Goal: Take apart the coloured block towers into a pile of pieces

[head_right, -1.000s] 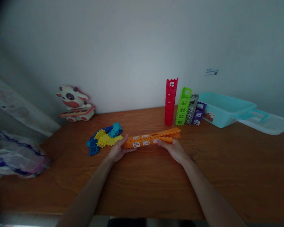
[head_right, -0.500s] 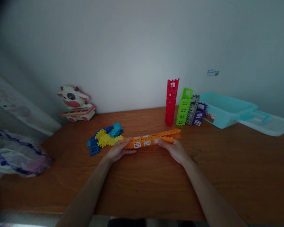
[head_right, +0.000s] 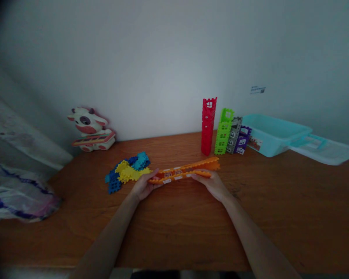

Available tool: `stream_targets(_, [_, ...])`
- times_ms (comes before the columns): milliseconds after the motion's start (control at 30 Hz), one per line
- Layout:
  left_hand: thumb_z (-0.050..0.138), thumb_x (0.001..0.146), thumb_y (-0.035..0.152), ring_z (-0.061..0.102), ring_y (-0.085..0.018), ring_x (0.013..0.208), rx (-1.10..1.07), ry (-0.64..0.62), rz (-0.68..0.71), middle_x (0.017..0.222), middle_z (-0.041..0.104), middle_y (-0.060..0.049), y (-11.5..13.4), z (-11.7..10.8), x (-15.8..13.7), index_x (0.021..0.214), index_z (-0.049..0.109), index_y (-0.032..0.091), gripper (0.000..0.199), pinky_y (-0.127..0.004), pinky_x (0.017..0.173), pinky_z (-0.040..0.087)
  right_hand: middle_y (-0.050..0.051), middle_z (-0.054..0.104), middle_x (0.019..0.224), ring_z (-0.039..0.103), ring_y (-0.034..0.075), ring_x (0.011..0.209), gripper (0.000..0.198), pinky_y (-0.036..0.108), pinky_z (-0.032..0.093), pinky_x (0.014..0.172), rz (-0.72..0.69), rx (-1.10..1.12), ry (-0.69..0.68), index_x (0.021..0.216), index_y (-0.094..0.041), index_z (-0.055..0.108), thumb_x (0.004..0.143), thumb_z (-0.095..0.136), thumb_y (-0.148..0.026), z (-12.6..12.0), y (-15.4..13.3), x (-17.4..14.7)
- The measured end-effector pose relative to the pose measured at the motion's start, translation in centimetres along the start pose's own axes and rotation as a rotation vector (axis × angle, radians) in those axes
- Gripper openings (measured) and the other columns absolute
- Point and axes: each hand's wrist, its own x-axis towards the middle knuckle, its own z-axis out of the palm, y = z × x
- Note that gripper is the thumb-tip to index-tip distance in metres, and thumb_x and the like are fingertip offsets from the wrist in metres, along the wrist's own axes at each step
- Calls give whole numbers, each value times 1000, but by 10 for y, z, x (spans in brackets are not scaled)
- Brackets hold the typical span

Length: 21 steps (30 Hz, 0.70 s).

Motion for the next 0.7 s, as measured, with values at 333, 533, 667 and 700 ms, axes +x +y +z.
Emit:
stream_targets(333, [84,73,21,71,-23,100,88,-150,77,114,73,-12,2,-5,-3,102,74,15,31,-35,88,58,11,76,111,72,23,88,56,39,58,87,207,277,-147,95,-22,79,61,83,-66,-11,0,1])
stream_targets(533, [88,64,15,72,-22,96,142,-189,90,116,74,-11,3,-5,-6,111,71,17,50,-35,93,55,8,75,118,69,25,99,44,32,57,76,244,229,-78,94,-26,81,63,84,-58,-15,-3,2])
stream_targets(667, [87,65,22,70,-24,101,264,-198,140,119,72,-11,7,-3,-9,111,72,18,49,-36,96,51,8,74,121,70,24,100,46,30,56,76,287,184,-158,104,-28,79,62,89,-43,-24,-8,-2])
stream_targets(700, [86,68,26,68,-24,104,329,-186,182,121,72,-10,8,-3,-10,110,73,18,45,-35,96,50,8,74,119,70,23,96,48,31,56,74,295,176,-182,105,-27,78,62,89,-43,-26,-9,-3])
